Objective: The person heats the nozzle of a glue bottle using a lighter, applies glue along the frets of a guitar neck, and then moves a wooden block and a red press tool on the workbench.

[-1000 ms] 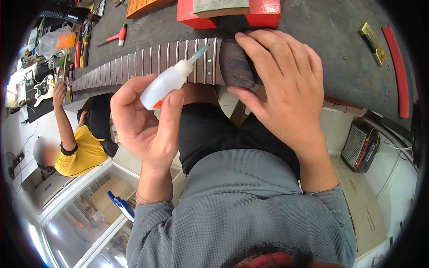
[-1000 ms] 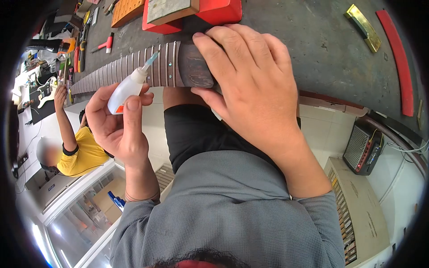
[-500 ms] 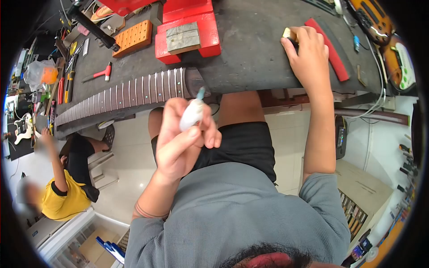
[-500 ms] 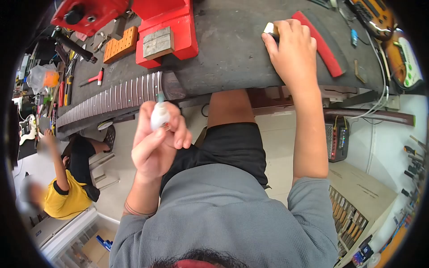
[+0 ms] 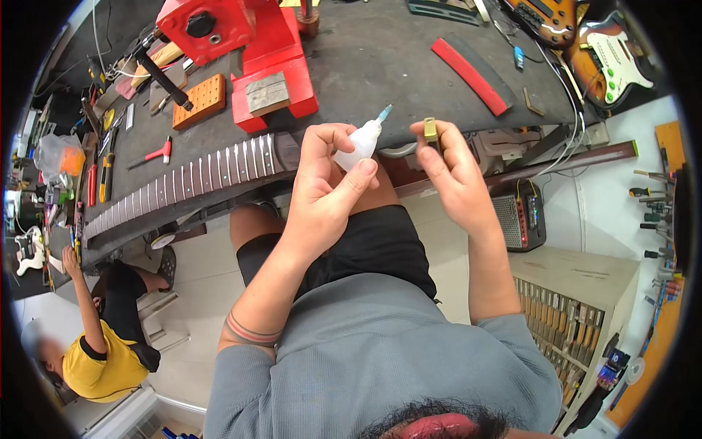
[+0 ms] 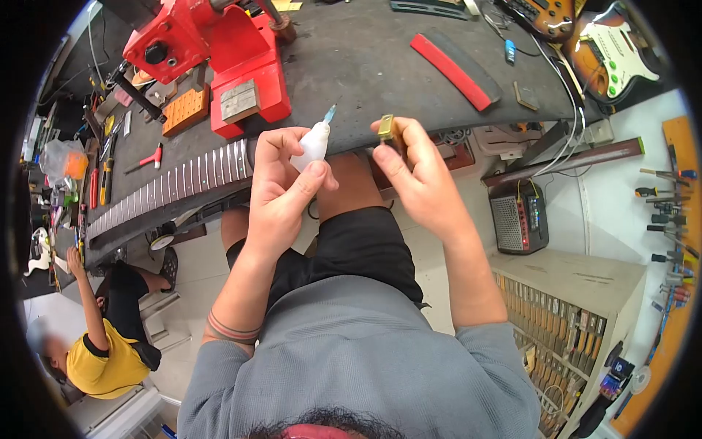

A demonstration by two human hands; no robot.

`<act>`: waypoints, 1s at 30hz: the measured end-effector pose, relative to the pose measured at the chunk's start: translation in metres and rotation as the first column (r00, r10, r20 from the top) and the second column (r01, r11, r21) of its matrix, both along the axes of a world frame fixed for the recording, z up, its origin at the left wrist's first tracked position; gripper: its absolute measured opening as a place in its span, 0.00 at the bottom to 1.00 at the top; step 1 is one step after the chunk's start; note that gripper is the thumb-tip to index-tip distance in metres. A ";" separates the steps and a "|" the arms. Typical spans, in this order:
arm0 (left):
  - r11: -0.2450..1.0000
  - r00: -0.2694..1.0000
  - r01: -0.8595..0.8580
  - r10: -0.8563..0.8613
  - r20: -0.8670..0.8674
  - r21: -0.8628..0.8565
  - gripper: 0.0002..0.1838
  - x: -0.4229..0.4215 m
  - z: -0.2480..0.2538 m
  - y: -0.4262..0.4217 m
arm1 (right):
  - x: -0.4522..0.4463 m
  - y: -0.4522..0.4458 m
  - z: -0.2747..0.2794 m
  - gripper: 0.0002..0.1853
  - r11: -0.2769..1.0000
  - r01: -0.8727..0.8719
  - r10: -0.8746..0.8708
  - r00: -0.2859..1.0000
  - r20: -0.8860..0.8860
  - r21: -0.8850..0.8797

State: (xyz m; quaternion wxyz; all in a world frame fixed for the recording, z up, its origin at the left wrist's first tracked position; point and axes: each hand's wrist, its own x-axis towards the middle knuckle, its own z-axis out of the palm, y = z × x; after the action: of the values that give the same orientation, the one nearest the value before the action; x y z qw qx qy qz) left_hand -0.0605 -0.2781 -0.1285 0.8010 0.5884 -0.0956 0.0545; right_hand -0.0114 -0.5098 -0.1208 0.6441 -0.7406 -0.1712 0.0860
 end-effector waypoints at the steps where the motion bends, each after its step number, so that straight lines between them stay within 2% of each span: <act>1: 1.000 1.000 -0.004 0.003 0.010 0.016 0.13 0.002 -0.001 -0.002 | -0.003 0.000 -0.001 0.19 0.998 -0.009 0.010 1.000 -0.025 0.064; 3: 0.999 0.999 -0.013 0.011 0.031 0.049 0.12 0.005 -0.005 -0.006 | -0.008 0.000 -0.004 0.19 0.981 -0.024 0.038 0.997 -0.073 0.193; 9: 0.993 0.994 -0.105 0.102 0.047 0.060 0.12 0.007 -0.008 -0.012 | -0.008 0.002 -0.011 0.15 0.936 -0.041 0.078 0.992 -0.095 0.350; 18: 0.988 0.993 -0.118 0.116 0.022 0.104 0.17 0.006 -0.009 -0.015 | -0.008 0.008 -0.013 0.16 0.924 -0.073 0.113 0.990 -0.085 0.375; 21: 0.987 0.993 -0.122 0.120 0.019 0.103 0.18 0.007 -0.009 -0.016 | -0.009 0.005 -0.008 0.17 0.943 -0.064 0.105 0.988 -0.111 0.326; 24: 0.987 0.993 -0.120 0.119 0.018 0.108 0.18 0.008 -0.008 -0.017 | -0.009 0.003 -0.011 0.18 0.934 -0.051 0.116 0.980 -0.165 0.354; 30: 0.985 0.993 -0.119 0.117 0.023 0.124 0.18 0.009 -0.011 -0.019 | -0.009 0.000 -0.015 0.19 0.918 -0.046 0.114 0.982 -0.151 0.393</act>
State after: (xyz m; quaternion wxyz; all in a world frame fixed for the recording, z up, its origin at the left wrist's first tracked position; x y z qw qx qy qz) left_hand -0.0512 -0.2967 -0.1397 0.7572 0.6417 -0.0700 0.1001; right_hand -0.0208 -0.5097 -0.1354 0.7861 -0.5807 -0.1592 0.1399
